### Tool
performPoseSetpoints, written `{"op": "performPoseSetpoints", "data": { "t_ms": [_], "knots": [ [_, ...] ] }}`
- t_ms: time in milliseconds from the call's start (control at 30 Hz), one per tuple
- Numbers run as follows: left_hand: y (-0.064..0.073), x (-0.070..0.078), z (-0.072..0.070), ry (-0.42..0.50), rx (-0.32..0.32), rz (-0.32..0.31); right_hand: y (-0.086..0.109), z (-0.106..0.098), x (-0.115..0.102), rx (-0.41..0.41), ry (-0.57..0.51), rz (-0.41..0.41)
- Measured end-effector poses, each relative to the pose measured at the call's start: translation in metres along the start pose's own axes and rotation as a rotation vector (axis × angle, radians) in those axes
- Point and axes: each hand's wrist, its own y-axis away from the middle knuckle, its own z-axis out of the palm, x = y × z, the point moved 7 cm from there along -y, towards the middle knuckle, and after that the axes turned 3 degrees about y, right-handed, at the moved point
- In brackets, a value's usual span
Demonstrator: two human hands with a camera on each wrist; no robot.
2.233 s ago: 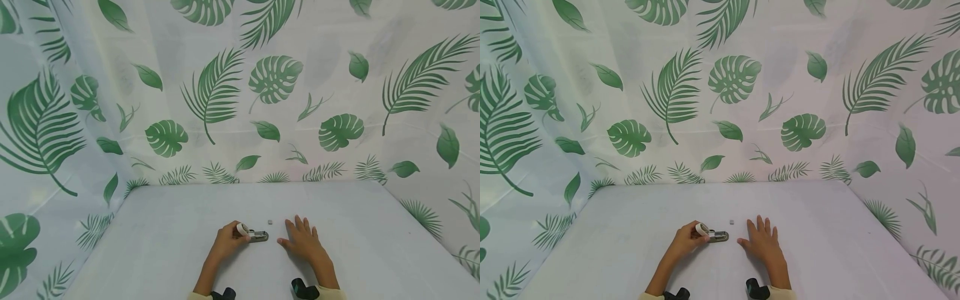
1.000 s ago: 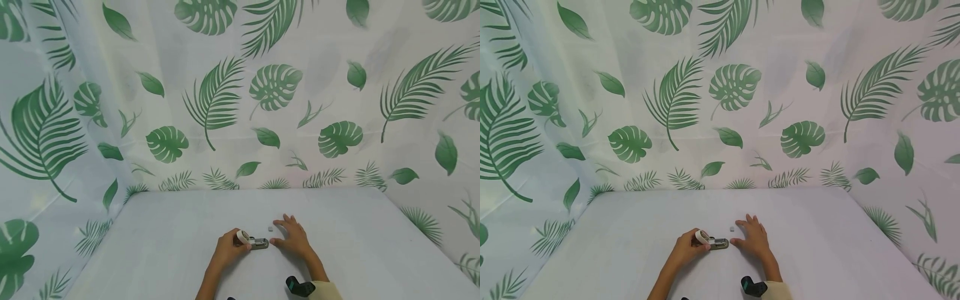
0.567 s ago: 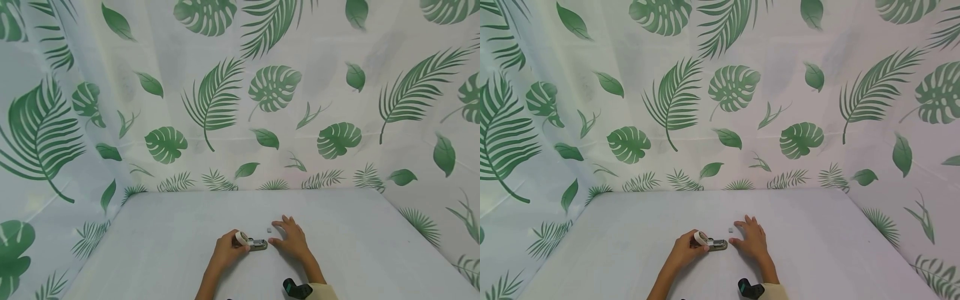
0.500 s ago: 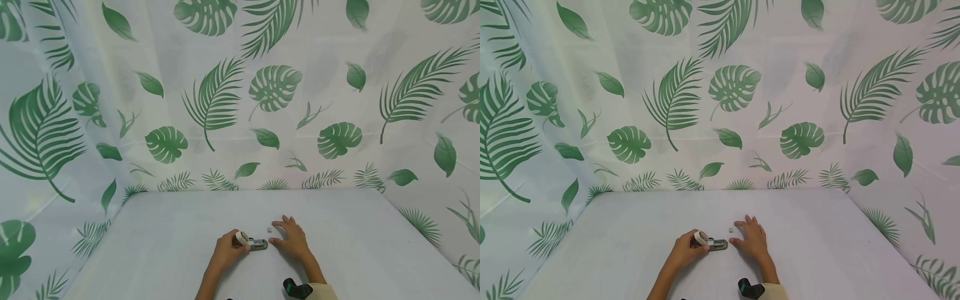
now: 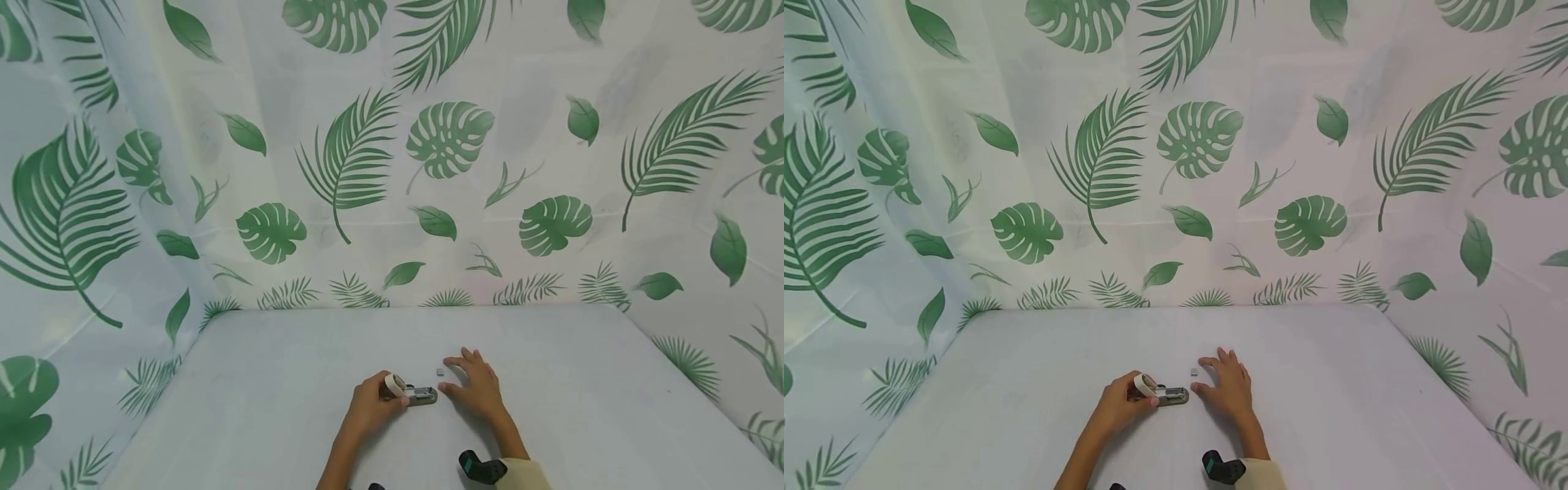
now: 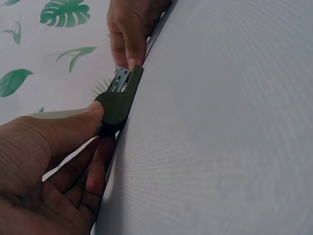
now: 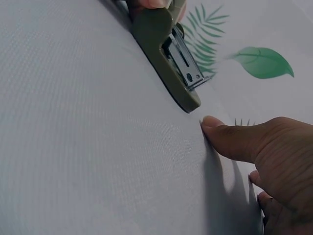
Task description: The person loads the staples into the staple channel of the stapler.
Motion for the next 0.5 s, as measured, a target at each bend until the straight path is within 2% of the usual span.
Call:
{"op": "performPoseSetpoints", "data": {
  "t_ms": [267, 500],
  "knots": [
    [0.0017, 0.0045, -0.0007, 0.007, -0.006, -0.005, 0.0004, -0.0016, -0.0020, 0.022, -0.005, 0.004],
    [0.0008, 0.0022, -0.0005, 0.000, -0.010, 0.004, -0.0018, 0.0013, -0.0025, 0.034, -0.010, 0.018]
  ]
}}
